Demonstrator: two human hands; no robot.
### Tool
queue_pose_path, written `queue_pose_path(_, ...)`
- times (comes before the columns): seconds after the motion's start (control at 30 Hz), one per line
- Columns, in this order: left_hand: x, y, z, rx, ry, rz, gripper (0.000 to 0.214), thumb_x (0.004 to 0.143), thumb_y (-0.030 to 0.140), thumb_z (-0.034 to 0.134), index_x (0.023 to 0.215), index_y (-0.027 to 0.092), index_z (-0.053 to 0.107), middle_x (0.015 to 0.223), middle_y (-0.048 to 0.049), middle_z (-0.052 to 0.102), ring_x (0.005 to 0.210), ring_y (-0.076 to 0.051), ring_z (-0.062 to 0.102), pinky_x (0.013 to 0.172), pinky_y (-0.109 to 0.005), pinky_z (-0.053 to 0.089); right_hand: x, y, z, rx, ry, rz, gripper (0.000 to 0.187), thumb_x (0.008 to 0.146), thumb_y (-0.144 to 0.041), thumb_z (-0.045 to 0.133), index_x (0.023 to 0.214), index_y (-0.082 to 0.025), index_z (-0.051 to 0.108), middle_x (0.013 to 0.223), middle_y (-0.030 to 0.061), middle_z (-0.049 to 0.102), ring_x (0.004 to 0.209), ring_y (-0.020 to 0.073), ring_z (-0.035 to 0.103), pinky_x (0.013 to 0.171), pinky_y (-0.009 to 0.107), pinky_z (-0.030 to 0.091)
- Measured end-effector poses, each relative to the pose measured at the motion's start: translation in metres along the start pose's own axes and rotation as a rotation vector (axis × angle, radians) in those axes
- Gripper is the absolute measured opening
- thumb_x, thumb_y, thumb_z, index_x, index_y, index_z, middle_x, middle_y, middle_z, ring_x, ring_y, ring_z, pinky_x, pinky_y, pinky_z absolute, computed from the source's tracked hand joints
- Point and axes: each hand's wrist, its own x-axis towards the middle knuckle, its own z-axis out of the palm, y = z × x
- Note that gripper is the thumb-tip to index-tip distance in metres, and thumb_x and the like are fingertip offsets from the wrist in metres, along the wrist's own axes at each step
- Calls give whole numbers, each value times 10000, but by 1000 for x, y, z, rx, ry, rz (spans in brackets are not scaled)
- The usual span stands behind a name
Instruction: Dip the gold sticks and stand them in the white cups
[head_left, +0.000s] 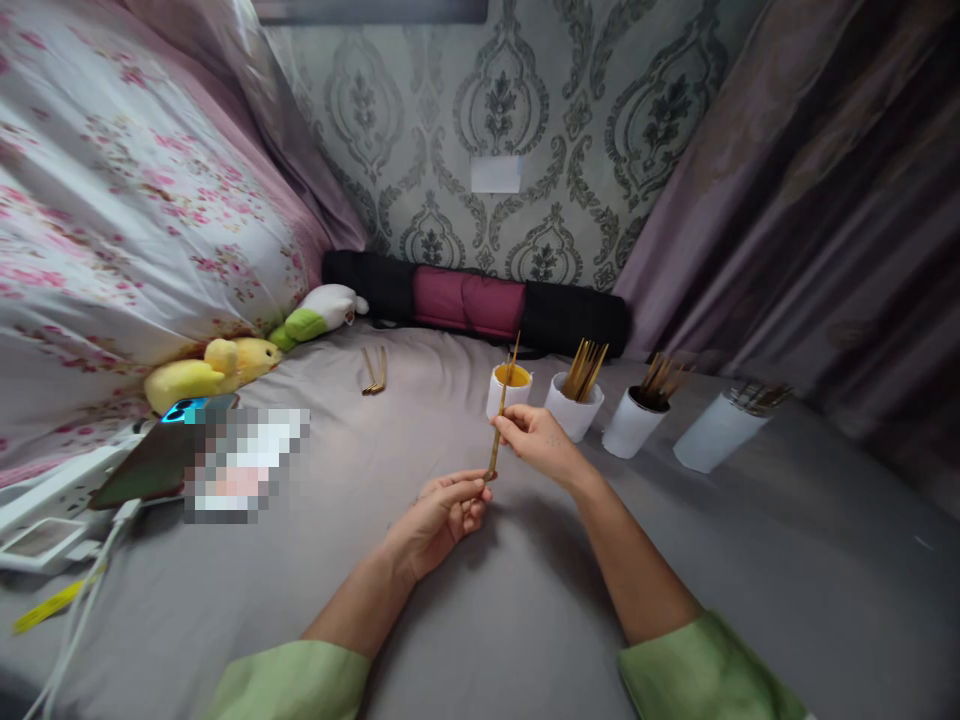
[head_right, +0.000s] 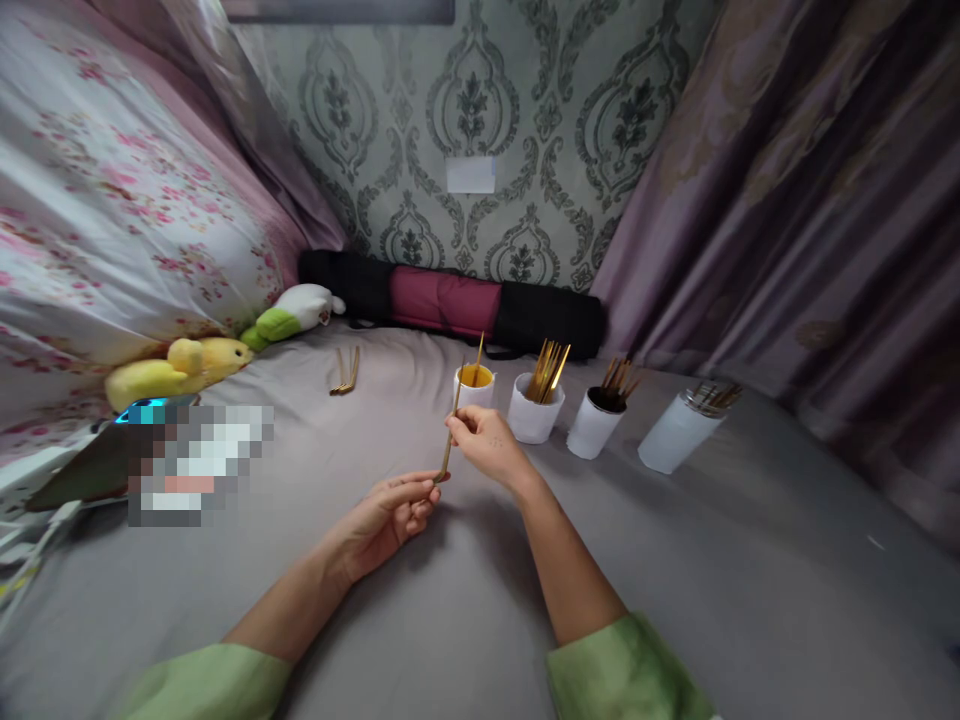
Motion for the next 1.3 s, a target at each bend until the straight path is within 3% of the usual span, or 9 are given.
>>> queue_pose_path(0.27,2,0,-2,-43,-3,-9,237,679,105,598,915,93,578,712,-35,559,515,-27,463,465,-141,371,1,5,-1,-103,12,-35,246,769,-341,437,752,-146,586,606,-4,569,504,80,449,467,195,322)
queue_pose_path(0.77,-1,-3,2,7,10,2,341,700,74,576,1029,91,488,748,-57,582,555,-55,509,532,-171,411,-1,2,-13,-127,28,-29,261,759,-356,445,632,-146,534,555,-16,516,472,72,420,450,196,310)
queue_pose_path(0.9,0,-5,1,19,1,1,338,698,78,581,1024,91,488,744,-59,586,552,-55,509,528,-170,410,0,3,-18,-113,70,-28,279,765,-367,444,628,-145,544,556,-14,524,441,61,398,420,189,293)
queue_pose_path(1.1,1,-7,0,57,-12,-2,299,703,80,578,991,83,502,731,-66,589,546,-57,511,509,-166,407,4,8,-26,-8,174,-17,297,776,-396,432,807,-146,590,628,0,561,408,47,401,380,175,293)
queue_pose_path(1.3,1,-6,1,74,-20,-11,275,703,69,574,971,78,513,730,-71,594,540,-58,515,515,-168,416,7,5,-35,78,315,-21,305,762,-417,454,788,-142,584,589,-9,526,372,37,371,335,166,285)
